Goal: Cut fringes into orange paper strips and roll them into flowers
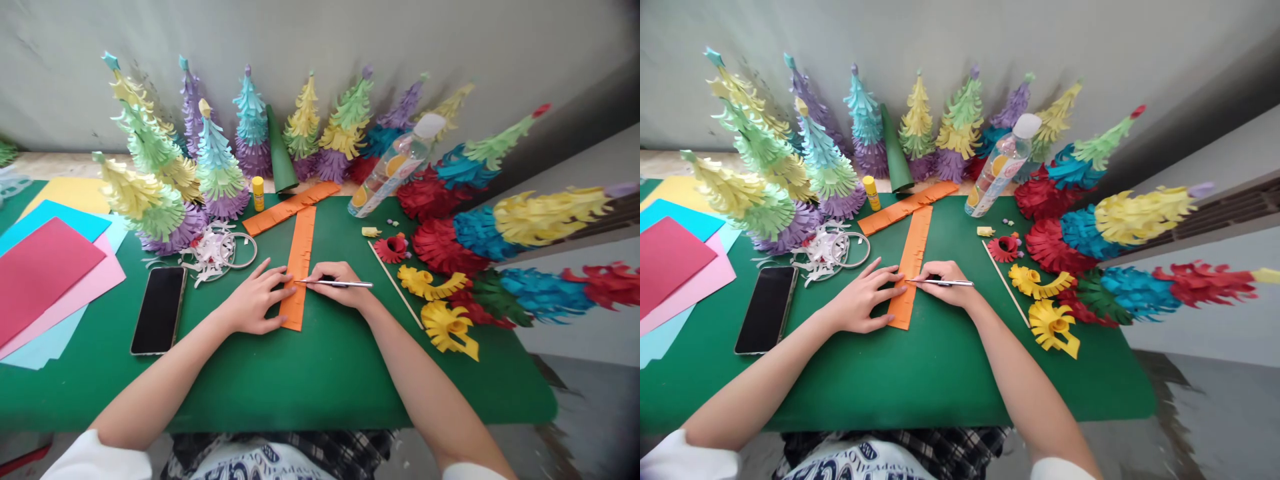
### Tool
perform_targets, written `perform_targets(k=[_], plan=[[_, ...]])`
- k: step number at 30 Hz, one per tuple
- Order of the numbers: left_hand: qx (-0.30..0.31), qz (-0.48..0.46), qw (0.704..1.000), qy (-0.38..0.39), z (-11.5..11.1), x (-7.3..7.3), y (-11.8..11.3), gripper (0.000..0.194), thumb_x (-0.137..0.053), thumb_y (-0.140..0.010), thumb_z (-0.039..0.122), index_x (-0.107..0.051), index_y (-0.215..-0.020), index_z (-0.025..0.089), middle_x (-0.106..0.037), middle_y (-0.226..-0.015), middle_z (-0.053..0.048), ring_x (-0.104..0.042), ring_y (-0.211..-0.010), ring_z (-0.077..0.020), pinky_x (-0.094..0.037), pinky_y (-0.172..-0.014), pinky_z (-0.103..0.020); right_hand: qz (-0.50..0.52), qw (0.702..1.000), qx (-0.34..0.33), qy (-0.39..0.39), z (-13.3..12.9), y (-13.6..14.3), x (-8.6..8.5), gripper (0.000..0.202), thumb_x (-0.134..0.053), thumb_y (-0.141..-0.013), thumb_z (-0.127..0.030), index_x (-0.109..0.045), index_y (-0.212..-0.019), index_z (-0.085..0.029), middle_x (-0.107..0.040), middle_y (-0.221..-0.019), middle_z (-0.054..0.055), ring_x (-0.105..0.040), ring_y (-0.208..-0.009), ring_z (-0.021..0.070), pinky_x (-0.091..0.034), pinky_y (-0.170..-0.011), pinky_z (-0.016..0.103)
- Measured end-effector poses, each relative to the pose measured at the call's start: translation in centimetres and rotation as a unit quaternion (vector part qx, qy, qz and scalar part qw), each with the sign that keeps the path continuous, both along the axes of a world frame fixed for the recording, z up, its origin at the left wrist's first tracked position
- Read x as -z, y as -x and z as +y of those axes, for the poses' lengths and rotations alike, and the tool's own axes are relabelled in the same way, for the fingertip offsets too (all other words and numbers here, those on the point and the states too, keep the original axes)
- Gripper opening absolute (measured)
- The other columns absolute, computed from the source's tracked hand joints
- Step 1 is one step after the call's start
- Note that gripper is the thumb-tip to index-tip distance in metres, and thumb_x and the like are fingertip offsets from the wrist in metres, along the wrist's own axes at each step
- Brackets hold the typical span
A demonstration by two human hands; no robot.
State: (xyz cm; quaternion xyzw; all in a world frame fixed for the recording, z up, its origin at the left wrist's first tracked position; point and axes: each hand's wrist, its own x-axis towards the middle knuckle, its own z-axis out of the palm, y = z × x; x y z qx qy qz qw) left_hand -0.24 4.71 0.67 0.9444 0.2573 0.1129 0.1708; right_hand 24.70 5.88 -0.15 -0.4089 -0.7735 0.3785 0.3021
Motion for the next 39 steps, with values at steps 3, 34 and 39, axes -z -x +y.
perform_targets(k=[3,34,39], plan=[[-0.001,-0.001,1.0,-0.001,0.0,-0.08,-0.03,0.052,-0.055,-0.083,0.039,-0.054,-0.13,0.017,-0.052,-0.134,-0.013,-0.037,-0.135,-0.0299,-0.011,-0.117,-0.055,0.005,1.0,-0.003,0.006,0.03,0.06,-0.18,0.023,-0.063,-0.084,-0.036,-0.066,-0.071,-0.017,-0.068,-0.071,0.004,-0.063,-0.064,0.0152,-0.046,-0.06,0.025],[-0.01,0.004,1.0,-0.003,-0.05,0.31,-0.37,0.064,-0.053,-0.083,0.041,-0.043,-0.139,0.013,-0.053,-0.131,-0.013,-0.035,-0.135,-0.0309,-0.008,-0.118,-0.054,0.081,0.983,0.091,0.138,0.28,0.15,0.05,0.022,-0.072,-0.072,-0.037,-0.061,-0.07,-0.018,-0.067,-0.069,0.002,-0.058,-0.057,0.0132,-0.044,-0.052,0.025],[-0.013,0.001,1.0,-0.01,-0.06,0.38,-0.43,0.065,-0.054,-0.083,0.043,-0.042,-0.14,0.016,-0.051,-0.132,-0.014,-0.036,-0.134,-0.0335,-0.012,-0.116,-0.058,0.074,0.984,0.085,0.136,0.35,0.29,0.04,0.023,-0.072,-0.072,-0.039,-0.062,-0.07,-0.018,-0.069,-0.071,0.003,-0.061,-0.059,0.0147,-0.046,-0.054,0.026]])
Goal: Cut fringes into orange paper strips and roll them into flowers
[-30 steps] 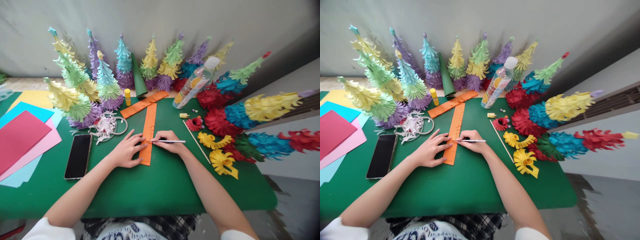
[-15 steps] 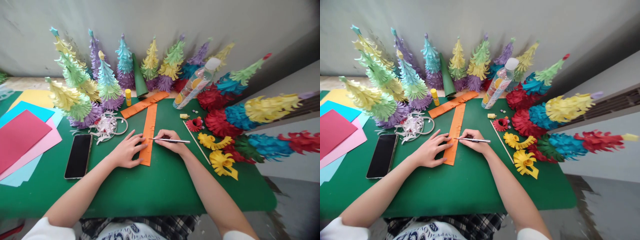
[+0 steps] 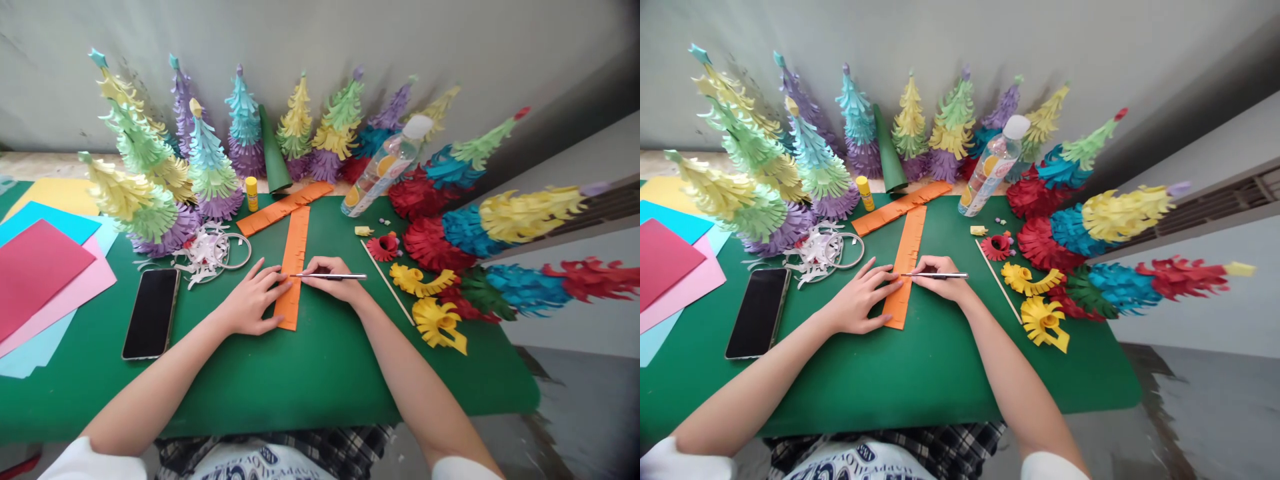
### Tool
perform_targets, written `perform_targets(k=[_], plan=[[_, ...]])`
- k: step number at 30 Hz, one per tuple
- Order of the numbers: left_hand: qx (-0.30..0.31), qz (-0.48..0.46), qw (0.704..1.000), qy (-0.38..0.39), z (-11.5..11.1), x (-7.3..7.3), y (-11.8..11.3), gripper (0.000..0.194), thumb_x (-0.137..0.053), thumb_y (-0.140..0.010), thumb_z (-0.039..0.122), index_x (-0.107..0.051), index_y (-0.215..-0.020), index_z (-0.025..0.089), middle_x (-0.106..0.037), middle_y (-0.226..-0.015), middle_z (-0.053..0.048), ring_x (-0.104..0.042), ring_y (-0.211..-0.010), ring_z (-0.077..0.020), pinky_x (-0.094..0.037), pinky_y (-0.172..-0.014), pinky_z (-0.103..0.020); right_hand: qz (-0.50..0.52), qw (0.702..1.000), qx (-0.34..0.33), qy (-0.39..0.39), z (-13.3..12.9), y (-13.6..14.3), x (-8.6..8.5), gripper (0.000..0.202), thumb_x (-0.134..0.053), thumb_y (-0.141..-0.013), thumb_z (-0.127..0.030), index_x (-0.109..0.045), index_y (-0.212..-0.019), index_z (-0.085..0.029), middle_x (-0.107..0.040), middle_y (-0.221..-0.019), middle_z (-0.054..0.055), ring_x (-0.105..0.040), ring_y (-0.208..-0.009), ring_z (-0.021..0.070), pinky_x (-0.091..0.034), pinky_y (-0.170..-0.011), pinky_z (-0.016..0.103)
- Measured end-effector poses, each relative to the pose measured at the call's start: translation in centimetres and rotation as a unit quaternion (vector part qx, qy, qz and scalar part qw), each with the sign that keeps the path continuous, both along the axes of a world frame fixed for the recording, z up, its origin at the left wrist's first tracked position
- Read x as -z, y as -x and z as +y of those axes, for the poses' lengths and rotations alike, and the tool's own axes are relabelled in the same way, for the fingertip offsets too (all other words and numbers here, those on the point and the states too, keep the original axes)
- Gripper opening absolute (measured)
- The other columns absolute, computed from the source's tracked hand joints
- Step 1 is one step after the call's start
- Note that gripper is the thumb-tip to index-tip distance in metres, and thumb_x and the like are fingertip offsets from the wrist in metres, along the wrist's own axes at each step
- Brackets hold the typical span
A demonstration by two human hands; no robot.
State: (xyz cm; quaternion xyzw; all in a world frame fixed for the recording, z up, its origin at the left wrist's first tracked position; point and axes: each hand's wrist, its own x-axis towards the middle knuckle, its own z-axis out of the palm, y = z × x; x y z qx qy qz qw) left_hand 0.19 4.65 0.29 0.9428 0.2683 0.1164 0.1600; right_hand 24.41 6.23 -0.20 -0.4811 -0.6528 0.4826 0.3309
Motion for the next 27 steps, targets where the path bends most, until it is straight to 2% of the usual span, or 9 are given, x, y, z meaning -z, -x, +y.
perform_targets(k=[6,13,27], plan=[[-0.013,0.003,1.0,-0.005,0.04,-0.03,0.04,0.062,-0.055,-0.083,0.045,-0.046,-0.138,0.018,-0.049,-0.135,-0.013,-0.033,-0.135,-0.0343,-0.011,-0.116,-0.058,0.008,1.0,-0.003,0.004,0.03,0.09,0.07,0.02,-0.073,-0.072,-0.036,-0.064,-0.07,-0.018,-0.07,-0.072,0.003,-0.063,-0.063,0.0157,-0.048,-0.057,0.026],[-0.015,0.0,1.0,0.002,0.1,-0.01,0.04,0.062,-0.055,-0.083,0.044,-0.045,-0.14,0.02,-0.05,-0.134,-0.012,-0.034,-0.135,-0.0345,-0.012,-0.115,-0.06,0.001,1.0,-0.006,-0.002,0.04,0.02,0.31,0.024,-0.073,-0.072,-0.041,-0.065,-0.07,-0.018,-0.07,-0.072,0.003,-0.064,-0.063,0.0163,-0.049,-0.058,0.027],[-0.033,0.0,0.999,0.005,0.04,-0.44,-0.09,0.056,-0.055,-0.083,0.043,-0.052,-0.134,0.021,-0.054,-0.132,-0.009,-0.035,-0.134,-0.0342,-0.009,-0.116,-0.06,-0.026,0.999,-0.017,-0.041,0.01,0.09,0.01,0.024,-0.069,-0.076,-0.039,-0.065,-0.067,-0.017,-0.066,-0.067,0.003,-0.058,-0.059,0.0142,-0.042,-0.054,0.025]])
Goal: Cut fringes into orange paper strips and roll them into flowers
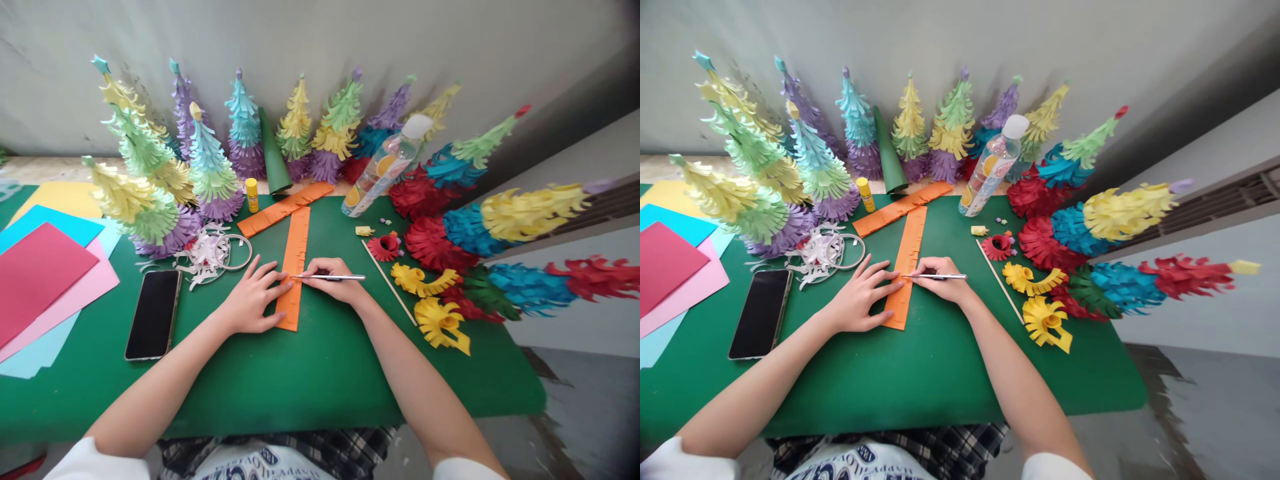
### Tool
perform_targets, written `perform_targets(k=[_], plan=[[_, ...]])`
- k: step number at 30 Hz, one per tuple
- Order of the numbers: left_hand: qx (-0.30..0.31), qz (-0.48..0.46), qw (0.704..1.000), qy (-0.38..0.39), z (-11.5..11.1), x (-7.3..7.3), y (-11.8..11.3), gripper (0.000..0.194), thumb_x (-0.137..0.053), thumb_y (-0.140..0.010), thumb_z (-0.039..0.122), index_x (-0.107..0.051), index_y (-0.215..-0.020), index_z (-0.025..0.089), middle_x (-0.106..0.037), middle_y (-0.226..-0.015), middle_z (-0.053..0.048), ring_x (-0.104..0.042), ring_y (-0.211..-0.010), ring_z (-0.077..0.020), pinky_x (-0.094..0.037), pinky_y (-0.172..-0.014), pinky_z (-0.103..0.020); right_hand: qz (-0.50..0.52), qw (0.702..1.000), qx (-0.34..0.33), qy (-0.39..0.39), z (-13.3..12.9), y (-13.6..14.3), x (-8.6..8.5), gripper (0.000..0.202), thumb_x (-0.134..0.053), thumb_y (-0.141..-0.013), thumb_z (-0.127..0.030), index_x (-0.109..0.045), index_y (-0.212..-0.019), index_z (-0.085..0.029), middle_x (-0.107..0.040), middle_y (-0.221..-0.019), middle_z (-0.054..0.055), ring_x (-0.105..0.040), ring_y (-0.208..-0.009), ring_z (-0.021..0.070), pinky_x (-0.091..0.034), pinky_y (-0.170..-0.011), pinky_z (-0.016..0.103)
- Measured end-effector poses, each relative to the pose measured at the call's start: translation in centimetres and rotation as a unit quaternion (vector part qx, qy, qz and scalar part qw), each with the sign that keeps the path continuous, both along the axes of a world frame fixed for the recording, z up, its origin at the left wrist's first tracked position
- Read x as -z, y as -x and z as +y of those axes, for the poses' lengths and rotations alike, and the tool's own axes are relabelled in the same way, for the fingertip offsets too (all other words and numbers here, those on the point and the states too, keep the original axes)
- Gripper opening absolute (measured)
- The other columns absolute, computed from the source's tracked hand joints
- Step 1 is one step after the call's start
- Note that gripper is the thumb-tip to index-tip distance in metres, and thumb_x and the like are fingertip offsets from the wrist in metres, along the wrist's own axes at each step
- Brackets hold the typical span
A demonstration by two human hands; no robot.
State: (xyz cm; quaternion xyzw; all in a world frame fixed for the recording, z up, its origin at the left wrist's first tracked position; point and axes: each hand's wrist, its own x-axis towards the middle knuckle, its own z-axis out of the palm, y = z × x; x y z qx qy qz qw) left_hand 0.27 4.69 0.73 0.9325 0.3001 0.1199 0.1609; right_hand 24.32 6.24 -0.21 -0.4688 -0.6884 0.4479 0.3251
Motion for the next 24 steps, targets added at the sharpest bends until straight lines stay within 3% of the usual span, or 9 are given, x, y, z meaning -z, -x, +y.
perform_targets(k=[24], plan=[[-0.005,0.016,1.0,0.0,-0.06,-0.19,-0.02,0.054,-0.054,-0.084,0.043,-0.052,-0.133,0.021,-0.053,-0.133,-0.008,-0.033,-0.135,-0.0317,-0.005,-0.116,-0.057,-0.005,1.0,0.013,-0.002,-0.02,0.04,-0.27,0.014,-0.066,-0.072,-0.024,-0.06,-0.061,-0.016,-0.058,-0.061,-0.002,-0.049,-0.056,0.0105,-0.035,-0.054,0.022]])
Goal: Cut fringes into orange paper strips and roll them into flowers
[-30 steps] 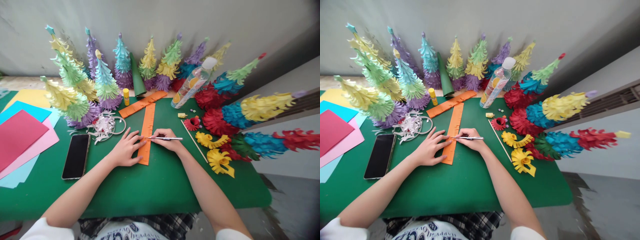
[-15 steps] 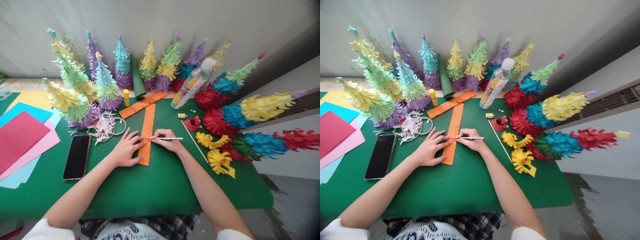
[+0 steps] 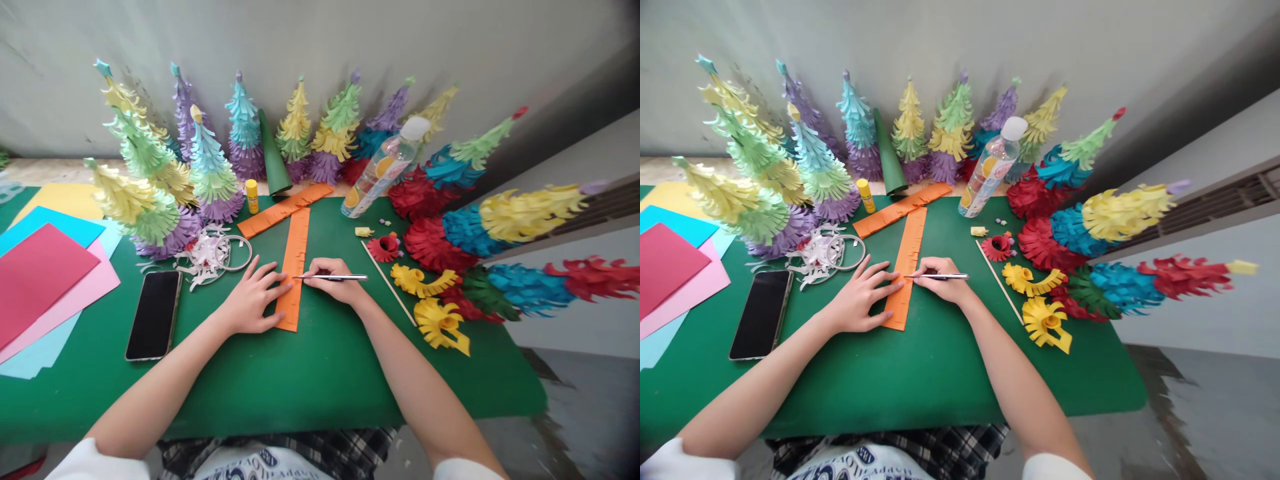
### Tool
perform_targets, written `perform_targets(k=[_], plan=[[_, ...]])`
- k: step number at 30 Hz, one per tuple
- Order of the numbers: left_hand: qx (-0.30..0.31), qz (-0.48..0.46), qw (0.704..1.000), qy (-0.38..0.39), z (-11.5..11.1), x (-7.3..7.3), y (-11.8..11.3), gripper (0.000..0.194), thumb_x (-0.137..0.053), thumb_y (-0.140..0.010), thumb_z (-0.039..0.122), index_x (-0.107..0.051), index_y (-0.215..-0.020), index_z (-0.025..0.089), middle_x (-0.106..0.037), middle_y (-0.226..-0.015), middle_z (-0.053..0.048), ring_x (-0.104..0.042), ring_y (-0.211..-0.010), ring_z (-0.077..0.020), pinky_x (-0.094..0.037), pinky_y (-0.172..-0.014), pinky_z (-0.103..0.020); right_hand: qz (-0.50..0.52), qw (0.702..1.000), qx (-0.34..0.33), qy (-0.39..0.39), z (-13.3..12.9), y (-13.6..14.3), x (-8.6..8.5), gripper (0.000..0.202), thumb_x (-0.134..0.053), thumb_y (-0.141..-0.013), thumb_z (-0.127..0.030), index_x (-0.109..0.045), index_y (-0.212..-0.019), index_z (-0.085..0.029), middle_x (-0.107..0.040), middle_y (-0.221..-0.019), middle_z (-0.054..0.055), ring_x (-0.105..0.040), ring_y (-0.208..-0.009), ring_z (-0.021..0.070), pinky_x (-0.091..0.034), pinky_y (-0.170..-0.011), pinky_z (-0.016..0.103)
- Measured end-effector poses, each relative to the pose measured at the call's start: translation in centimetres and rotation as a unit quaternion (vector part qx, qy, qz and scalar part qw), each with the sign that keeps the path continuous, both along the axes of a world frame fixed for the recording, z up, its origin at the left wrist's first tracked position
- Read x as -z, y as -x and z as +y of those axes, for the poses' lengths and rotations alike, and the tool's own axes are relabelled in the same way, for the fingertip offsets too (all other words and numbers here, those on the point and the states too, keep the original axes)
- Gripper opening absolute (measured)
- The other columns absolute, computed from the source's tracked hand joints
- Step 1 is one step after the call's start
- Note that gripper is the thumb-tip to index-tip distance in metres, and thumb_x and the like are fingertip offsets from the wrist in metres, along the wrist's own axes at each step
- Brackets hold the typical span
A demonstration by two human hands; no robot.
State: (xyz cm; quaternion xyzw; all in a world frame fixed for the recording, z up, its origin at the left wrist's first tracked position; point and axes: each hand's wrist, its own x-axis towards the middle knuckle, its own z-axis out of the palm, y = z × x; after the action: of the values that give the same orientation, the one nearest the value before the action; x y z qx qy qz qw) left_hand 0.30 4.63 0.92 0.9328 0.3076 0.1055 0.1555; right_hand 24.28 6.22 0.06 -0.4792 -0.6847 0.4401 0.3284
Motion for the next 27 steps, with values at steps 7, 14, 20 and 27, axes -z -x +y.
perform_targets(k=[7,14,20,27], plan=[[0.006,-0.006,1.0,-0.003,0.0,0.1,0.1,0.054,-0.053,-0.084,0.042,-0.052,-0.133,0.021,-0.054,-0.133,-0.008,-0.034,-0.135,-0.0317,-0.005,-0.116,-0.058,0.077,0.996,0.043,0.026,-0.1,-0.4,0.3,0.016,-0.071,-0.07,-0.029,-0.059,-0.068,-0.017,-0.063,-0.068,-0.001,-0.055,-0.06,0.0118,-0.041,-0.056,0.023],[-0.003,-0.04,0.999,0.01,0.0,0.4,0.4,0.057,-0.048,-0.088,0.036,-0.038,-0.139,0.012,-0.057,-0.13,-0.012,-0.037,-0.135,-0.0278,-0.006,-0.118,-0.055,0.118,0.975,0.185,-0.046,0.0,-1.5,0.3,0.02,-0.07,-0.072,-0.034,-0.058,-0.08,-0.02,-0.063,-0.072,-0.001,-0.058,-0.062,0.0124,-0.045,-0.058,0.024],[0.032,-0.023,0.999,-0.021,-0.4,0.4,0.7,0.046,-0.049,-0.09,0.034,-0.049,-0.133,0.019,-0.052,-0.136,-0.01,-0.037,-0.135,-0.0284,-0.01,-0.116,-0.057,-0.058,0.961,0.212,-0.168,-0.1,-2.8,0.4,0.015,-0.059,-0.084,-0.033,-0.058,-0.087,-0.019,-0.064,-0.074,0.001,-0.059,-0.061,0.0138,-0.049,-0.056,0.025],[0.065,-0.03,0.997,-0.041,-0.9,0.0,1.0,0.03,-0.048,-0.093,0.029,-0.063,-0.115,0.016,-0.06,-0.125,-0.011,-0.052,-0.123,-0.0231,-0.026,-0.116,-0.047,-0.263,0.915,0.136,-0.273,0.3,-5.3,1.2,0.019,-0.05,-0.09,-0.023,-0.067,-0.094,-0.019,-0.067,-0.093,0.009,-0.065,-0.084,0.0216,-0.053,-0.075,0.033]])
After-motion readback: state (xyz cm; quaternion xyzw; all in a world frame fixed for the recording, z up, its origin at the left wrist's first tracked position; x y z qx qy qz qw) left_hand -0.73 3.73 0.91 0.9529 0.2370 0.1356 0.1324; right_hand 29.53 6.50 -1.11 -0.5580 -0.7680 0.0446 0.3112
